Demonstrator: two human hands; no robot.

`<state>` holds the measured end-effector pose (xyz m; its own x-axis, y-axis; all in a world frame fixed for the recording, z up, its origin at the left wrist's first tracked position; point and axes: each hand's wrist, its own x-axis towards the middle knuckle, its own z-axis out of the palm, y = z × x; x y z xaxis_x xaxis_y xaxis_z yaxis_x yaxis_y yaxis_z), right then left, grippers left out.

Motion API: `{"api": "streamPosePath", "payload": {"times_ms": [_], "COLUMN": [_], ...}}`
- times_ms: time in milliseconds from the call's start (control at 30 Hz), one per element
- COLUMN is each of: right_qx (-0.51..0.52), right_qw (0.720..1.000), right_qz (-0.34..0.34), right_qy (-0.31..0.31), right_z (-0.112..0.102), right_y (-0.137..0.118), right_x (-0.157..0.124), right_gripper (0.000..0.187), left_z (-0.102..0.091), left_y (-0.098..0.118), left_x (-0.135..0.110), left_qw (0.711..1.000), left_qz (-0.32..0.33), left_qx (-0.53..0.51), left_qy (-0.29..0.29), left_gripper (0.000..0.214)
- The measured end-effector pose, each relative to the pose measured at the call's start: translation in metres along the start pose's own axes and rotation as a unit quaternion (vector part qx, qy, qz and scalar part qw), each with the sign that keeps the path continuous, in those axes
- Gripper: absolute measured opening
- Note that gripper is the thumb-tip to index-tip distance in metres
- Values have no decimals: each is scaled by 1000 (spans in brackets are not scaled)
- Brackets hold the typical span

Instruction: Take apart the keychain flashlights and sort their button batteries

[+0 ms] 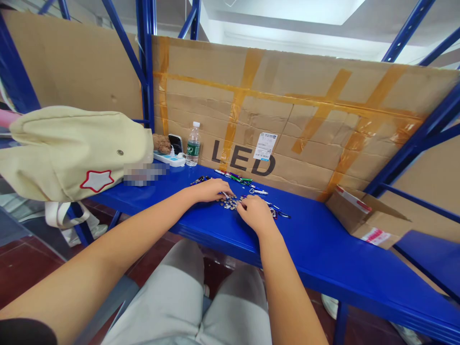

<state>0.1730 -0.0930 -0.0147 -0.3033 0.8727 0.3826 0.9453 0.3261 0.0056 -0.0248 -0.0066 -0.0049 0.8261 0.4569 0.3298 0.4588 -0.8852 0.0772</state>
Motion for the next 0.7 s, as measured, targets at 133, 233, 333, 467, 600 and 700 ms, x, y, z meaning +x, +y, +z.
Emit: {"api": "streamPosePath", "payload": {"times_ms": [133, 233, 333, 467, 600, 700], "right_qx": [12, 18, 28, 44, 56, 63], "right_qw": [999, 999, 999, 997, 996, 996], "right_qz": [-30, -29, -16, 8, 13, 10], "right_qy": [5, 14, 31, 58, 67, 68], "right_z": [3, 5, 4, 1, 1, 3], "right_y": [-4, -5, -4, -3, -3, -3], "right_x": [-3, -3, -3, -1, 0, 0], "right_gripper": [28, 25, 24, 22, 20, 20], "left_z": [0, -1, -3, -8, -12, -13], "left_y": [-2, 1, 5, 11, 14, 14], "left_x": [0, 0, 0, -1, -3, -3], "left_qw": [1000, 998, 993, 985, 978, 978], "left_qz": [-7, -16, -23, -28, -23, -24], "left_qx": [-23, -56, -99, -157, -194, -194], "left_qy": [17, 34, 53, 64, 67, 67], "left_gripper": [35, 40, 42, 41, 33, 26]}}
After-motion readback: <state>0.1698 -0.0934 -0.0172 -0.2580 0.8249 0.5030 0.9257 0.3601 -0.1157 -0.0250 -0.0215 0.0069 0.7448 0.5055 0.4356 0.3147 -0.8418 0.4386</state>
